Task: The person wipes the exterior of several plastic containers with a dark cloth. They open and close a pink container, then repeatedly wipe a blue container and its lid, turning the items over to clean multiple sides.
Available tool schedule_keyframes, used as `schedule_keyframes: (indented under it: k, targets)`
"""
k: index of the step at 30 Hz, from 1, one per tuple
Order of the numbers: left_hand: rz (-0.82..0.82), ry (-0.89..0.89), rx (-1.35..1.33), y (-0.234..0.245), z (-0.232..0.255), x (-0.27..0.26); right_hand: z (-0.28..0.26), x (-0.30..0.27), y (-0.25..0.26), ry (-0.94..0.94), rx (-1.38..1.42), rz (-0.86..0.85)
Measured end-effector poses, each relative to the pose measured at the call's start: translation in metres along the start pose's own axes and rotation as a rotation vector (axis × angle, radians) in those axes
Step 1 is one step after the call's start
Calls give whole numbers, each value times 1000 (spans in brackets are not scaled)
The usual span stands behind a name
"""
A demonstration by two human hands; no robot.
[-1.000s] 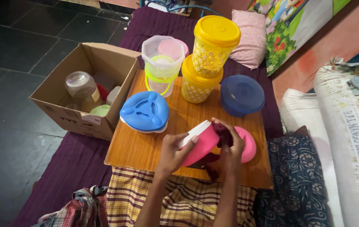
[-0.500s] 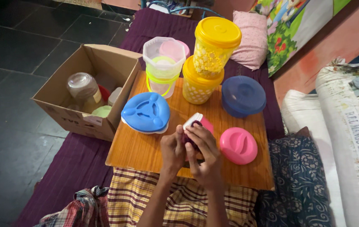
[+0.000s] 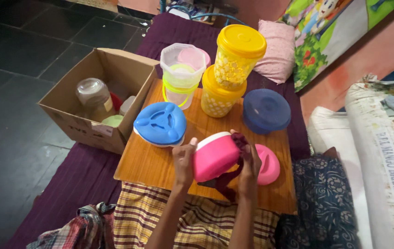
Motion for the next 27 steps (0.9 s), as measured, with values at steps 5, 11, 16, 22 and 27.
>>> schedule_keyframes:
  k: [5, 11, 16, 22, 27]
  targets:
    - [252, 224, -677, 11, -51, -2, 31, -2, -2, -23, 8, -28]
    - [-49, -109, -301, 9, -12, 3, 9, -3, -30, -18, -245, -114]
    - [133, 188, -1159, 14, -51, 2, -39, -1, -49, 86, -442, -127]
    - [100, 259, -1180, -9, -25, 7, -75, -11, -57, 199, -616, -10]
    - [-74, 203, -1054, -33, 3, -1, -77, -19, -72, 240, -660, -43]
Point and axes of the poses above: each hand's wrist, its own x-axis towards the middle knuckle, its own y-axis out of the back of the hand, z = x × y, the point moved 10 cm from there along x, towards the middle knuckle, and after that the axes turned 8 degrees about -z, right-handed, at the moved point
